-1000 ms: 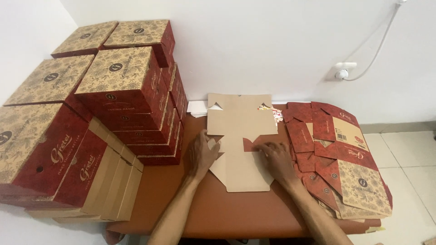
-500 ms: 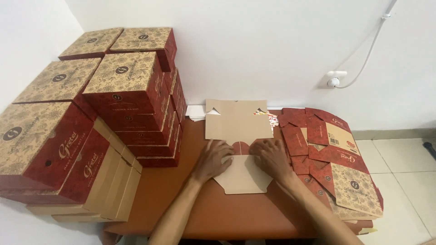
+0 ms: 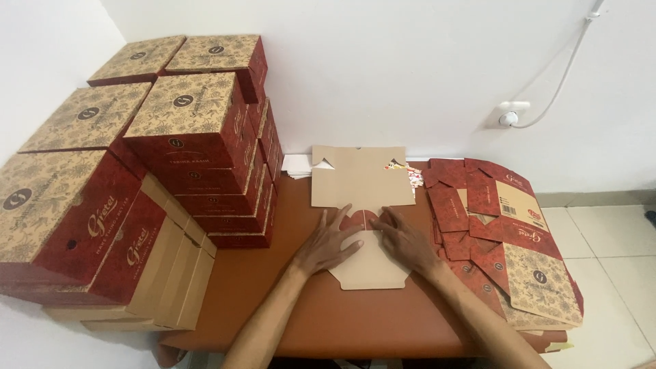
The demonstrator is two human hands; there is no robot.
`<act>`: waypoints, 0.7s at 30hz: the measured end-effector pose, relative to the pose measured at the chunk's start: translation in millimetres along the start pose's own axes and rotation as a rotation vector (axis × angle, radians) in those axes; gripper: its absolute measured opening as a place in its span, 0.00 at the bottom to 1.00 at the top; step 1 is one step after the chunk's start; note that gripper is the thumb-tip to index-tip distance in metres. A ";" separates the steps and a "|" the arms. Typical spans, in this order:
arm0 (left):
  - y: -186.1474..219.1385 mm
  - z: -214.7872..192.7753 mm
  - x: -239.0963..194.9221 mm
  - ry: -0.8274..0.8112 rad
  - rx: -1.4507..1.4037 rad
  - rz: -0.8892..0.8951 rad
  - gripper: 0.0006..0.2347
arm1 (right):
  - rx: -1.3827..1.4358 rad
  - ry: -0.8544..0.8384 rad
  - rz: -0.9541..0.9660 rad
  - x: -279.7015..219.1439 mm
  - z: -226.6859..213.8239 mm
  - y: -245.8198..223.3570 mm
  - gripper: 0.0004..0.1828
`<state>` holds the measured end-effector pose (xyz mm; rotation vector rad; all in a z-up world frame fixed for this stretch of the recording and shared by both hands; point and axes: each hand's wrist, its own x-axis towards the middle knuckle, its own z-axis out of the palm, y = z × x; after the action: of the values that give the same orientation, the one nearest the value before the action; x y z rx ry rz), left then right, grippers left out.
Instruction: The person assembles flat-packed cardboard boxes by folding the flaps and inserting tabs to form the box structure. They then place small packets inside the assembled boxes and close the lids.
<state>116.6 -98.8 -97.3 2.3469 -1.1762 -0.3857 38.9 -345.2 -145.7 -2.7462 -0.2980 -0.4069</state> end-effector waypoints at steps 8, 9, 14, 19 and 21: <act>-24.4 17.5 12.5 0.101 0.053 0.012 0.26 | 0.037 -0.250 0.072 0.2 3.4 3.1 0.34; -25.3 18.4 13.2 0.127 0.051 0.022 0.27 | 0.036 -0.259 0.069 0.6 0.5 1.6 0.35; -28.9 11.6 12.2 0.201 0.097 0.031 0.26 | 0.115 -0.217 0.086 0.7 -9.1 -2.5 0.36; -31.4 5.3 7.8 0.238 0.036 0.024 0.29 | 0.244 -0.123 0.111 -4.9 -17.5 6.2 0.39; -22.4 0.0 2.2 0.299 0.024 0.034 0.30 | 0.248 -0.092 0.089 -7.5 -19.6 4.0 0.34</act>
<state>132.9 -89.1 -109.4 2.3022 -1.0796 -0.0066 28.2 -357.3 -131.6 -2.5276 -0.2306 -0.2052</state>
